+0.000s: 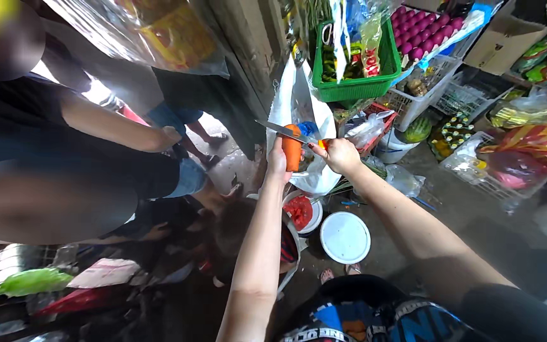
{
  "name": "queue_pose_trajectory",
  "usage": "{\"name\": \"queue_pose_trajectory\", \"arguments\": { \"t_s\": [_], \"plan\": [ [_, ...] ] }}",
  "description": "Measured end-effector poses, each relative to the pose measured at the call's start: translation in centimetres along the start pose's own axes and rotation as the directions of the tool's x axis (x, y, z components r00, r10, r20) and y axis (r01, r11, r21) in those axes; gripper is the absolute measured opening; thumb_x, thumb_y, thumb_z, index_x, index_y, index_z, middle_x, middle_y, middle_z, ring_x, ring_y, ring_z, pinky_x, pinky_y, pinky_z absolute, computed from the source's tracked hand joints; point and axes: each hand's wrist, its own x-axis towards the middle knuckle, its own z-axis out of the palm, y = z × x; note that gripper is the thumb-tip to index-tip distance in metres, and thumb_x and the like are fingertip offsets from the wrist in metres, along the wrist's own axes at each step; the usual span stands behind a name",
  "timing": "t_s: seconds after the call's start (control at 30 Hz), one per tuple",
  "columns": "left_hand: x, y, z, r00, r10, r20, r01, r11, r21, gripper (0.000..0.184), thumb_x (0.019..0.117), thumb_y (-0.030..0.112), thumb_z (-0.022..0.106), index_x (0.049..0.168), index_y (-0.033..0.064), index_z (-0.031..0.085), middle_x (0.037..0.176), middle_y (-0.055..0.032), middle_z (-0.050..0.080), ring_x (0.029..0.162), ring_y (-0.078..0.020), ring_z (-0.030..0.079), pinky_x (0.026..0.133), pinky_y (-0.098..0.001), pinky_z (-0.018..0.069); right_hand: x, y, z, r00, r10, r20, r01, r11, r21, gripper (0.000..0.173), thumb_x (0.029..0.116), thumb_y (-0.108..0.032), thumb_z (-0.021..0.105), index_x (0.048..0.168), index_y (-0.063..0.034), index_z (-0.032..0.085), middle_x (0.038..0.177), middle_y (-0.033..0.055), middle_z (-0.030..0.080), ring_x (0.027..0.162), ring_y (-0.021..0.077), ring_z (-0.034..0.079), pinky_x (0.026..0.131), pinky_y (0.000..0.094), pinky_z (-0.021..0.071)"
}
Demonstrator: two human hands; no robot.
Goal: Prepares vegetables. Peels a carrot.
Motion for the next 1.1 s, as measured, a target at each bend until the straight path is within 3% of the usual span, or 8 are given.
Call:
{"name": "queue_pose_trajectory", "arguments": {
  "t_s": [0.13, 0.2, 0.33, 0.47, 0.57, 0.8, 0.97, 1.1],
  "plan": [
    [-1.4, 0.3, -0.9, 0.993, -0.004, 0.116, 0.001, 1.0, 0.023, 0.058, 0.1091, 0.056, 0.023, 0.129, 0.015, 0.059, 0.103, -0.0093, 0.072, 0.065, -0.0132, 0.066, 0.053, -0.0232, 0.0528, 1.9, 2.9, -0.2, 0.969, 0.217, 0.114, -0.221, 0.975, 0.017, 0.085, 0.1007, -0.073, 0.027, 0.102, -0.0001, 0.07, 0.103, 0.0272, 0.07, 0.102, 0.0472, 0.068, 0.081, 0.069, 0.0522],
    [-2.0, 1.4, -1.1, 0.981, 0.023, 0.195, -0.03, 0.999, 0.036, 0.059, 0.1088, 0.057, 0.021, 0.131, 0.0156, 0.058, 0.106, -0.0098, 0.072, 0.065, -0.0128, 0.066, 0.052, -0.0226, 0.053, 2.2, 4.5, -0.2, 0.965, 0.248, 0.088, -0.255, 0.964, 0.073, 0.088, 0.1004, -0.074, 0.024, 0.098, 0.0012, 0.07, 0.102, 0.0276, 0.069, 0.102, 0.0469, 0.068, 0.082, 0.0692, 0.0516],
    [-2.1, 1.5, -0.8, 0.988, 0.019, 0.156, -0.032, 0.996, 0.086, 0.059, 0.1074, 0.061, 0.021, 0.134, 0.0216, 0.056, 0.106, -0.0073, 0.072, 0.065, -0.0118, 0.065, 0.053, -0.0224, 0.0519, 0.0, 1.3, -1.5, 0.994, 0.104, -0.038, -0.09, 0.96, 0.264, 0.079, 0.1029, -0.069, 0.028, 0.078, -0.0026, 0.064, 0.075, 0.0177, 0.062, 0.077, 0.0377, 0.065, 0.068, 0.0617, 0.0487],
    [-2.1, 0.7, -0.8, 0.993, 0.05, 0.102, -0.06, 0.994, 0.097, 0.055, 0.1091, 0.056, 0.022, 0.126, 0.0196, 0.059, 0.09, -0.0054, 0.069, 0.064, -0.0129, 0.065, 0.055, -0.0252, 0.0546, -2.1, -0.3, -2.4, 0.99, -0.111, -0.092, 0.118, 0.99, 0.075, 0.082, 0.0978, -0.077, 0.024, 0.075, -0.0084, 0.063, 0.066, 0.0109, 0.06, 0.067, 0.0328, 0.065, 0.058, 0.0568, 0.0502],
    [-1.9, 0.2, -0.8, 0.994, 0.068, 0.084, -0.078, 0.99, 0.121, 0.052, 0.1105, 0.05, 0.021, 0.121, 0.0184, 0.061, 0.089, -0.004, 0.068, 0.064, -0.0122, 0.064, 0.055, -0.0257, 0.0546, -2.7, -0.3, -2.5, 0.986, -0.146, -0.085, 0.144, 0.989, -0.029, 0.082, 0.0976, -0.077, 0.027, 0.075, -0.0072, 0.064, 0.067, 0.0129, 0.062, 0.069, 0.0354, 0.067, 0.059, 0.0579, 0.0511],
    [-1.5, -0.7, -0.3, 0.994, 0.024, 0.111, -0.039, 0.99, 0.134, 0.057, 0.1096, 0.055, 0.021, 0.128, 0.0165, 0.059, 0.09, -0.0082, 0.068, 0.064, -0.0144, 0.065, 0.054, -0.0255, 0.0543, -0.9, 1.5, -2.1, 0.998, -0.047, -0.04, 0.044, 0.997, -0.068, 0.086, 0.0976, -0.077, 0.028, 0.084, -0.002, 0.067, 0.08, 0.0206, 0.068, 0.085, 0.0424, 0.071, 0.069, 0.0621, 0.0528],
    [-2.7, 1.0, -1.4, 0.971, 0.15, 0.187, -0.159, 0.987, 0.033, 0.06, 0.1102, 0.052, 0.018, 0.131, 0.012, 0.058, 0.103, -0.0113, 0.072, 0.066, -0.0147, 0.067, 0.055, -0.025, 0.0564, 0.2, 8.2, -0.7, 0.969, 0.245, -0.016, -0.244, 0.969, 0.048, 0.077, 0.1038, -0.067, 0.031, 0.105, -0.0004, 0.07, 0.099, 0.0278, 0.07, 0.099, 0.0488, 0.068, 0.081, 0.07, 0.0513],
    [-3.9, 2.4, -2.0, 0.954, 0.21, 0.216, -0.211, 0.977, -0.019, 0.061, 0.1089, 0.053, 0.015, 0.129, 0.0145, 0.059, 0.102, -0.0098, 0.072, 0.065, -0.0134, 0.067, 0.054, -0.0244, 0.056, -0.6, 5.7, -0.6, 0.975, 0.203, -0.094, -0.18, 0.961, 0.21, 0.075, 0.1053, -0.064, 0.032, 0.086, 0.0003, 0.065, 0.081, 0.0236, 0.065, 0.084, 0.0437, 0.067, 0.073, 0.0663, 0.0495]
  ]
}}
